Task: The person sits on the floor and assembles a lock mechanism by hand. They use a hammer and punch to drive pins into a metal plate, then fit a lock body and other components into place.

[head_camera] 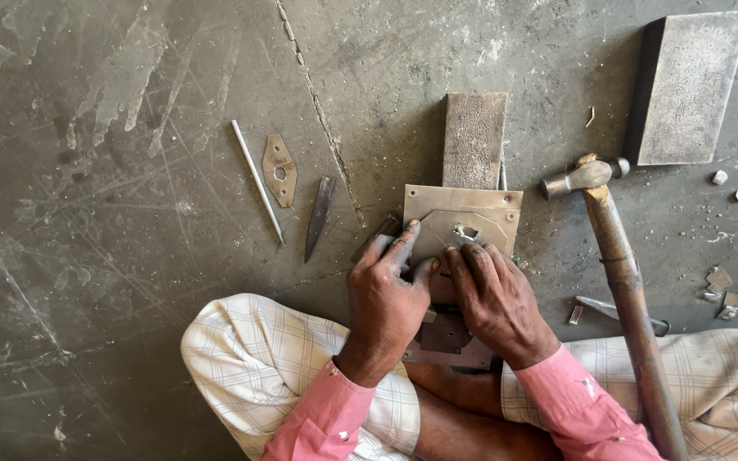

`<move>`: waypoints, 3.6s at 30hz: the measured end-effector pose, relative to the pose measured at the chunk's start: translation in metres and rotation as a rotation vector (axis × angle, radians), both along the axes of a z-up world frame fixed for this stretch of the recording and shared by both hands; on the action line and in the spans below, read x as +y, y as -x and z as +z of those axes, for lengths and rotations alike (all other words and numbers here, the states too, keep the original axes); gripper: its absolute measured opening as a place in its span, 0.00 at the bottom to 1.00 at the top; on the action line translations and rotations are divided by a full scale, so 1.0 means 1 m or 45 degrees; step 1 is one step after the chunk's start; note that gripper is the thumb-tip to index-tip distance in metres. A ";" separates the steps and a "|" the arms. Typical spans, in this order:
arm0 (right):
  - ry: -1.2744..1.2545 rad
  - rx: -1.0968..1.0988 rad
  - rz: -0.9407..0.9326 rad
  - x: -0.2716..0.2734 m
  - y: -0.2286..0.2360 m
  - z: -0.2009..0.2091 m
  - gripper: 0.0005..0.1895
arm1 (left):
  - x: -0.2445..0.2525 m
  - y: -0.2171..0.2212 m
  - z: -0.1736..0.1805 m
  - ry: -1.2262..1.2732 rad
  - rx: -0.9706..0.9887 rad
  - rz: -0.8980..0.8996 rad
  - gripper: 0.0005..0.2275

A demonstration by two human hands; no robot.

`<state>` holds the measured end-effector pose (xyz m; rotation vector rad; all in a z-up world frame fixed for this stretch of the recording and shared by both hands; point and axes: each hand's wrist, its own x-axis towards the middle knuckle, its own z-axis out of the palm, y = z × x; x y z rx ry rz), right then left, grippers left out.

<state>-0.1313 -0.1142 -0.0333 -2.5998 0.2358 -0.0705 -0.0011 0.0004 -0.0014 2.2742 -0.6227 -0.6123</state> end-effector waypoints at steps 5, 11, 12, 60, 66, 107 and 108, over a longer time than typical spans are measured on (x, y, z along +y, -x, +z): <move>0.131 -0.069 -0.003 0.003 0.000 -0.003 0.21 | 0.001 0.000 0.001 -0.078 0.109 0.027 0.23; 0.185 -0.070 0.001 0.003 0.000 -0.001 0.21 | 0.000 0.000 0.001 -0.047 0.099 0.047 0.23; 0.188 -0.069 0.000 0.003 0.000 -0.001 0.21 | 0.000 -0.001 0.001 -0.048 0.099 0.051 0.23; -0.840 -0.374 -1.863 -0.303 0.243 -0.046 0.06 | 0.016 0.078 0.056 0.888 1.133 0.086 0.25; -0.735 -0.238 -1.936 -0.341 0.252 -0.105 0.09 | 0.006 0.089 0.056 0.742 1.065 0.116 0.25; -0.081 -0.531 -0.416 -0.079 0.138 0.134 0.05 | 0.021 0.115 0.088 0.374 0.237 0.067 0.25; -0.175 -0.542 -0.311 -0.054 0.129 0.150 0.06 | 0.021 0.115 0.093 0.358 0.208 0.072 0.25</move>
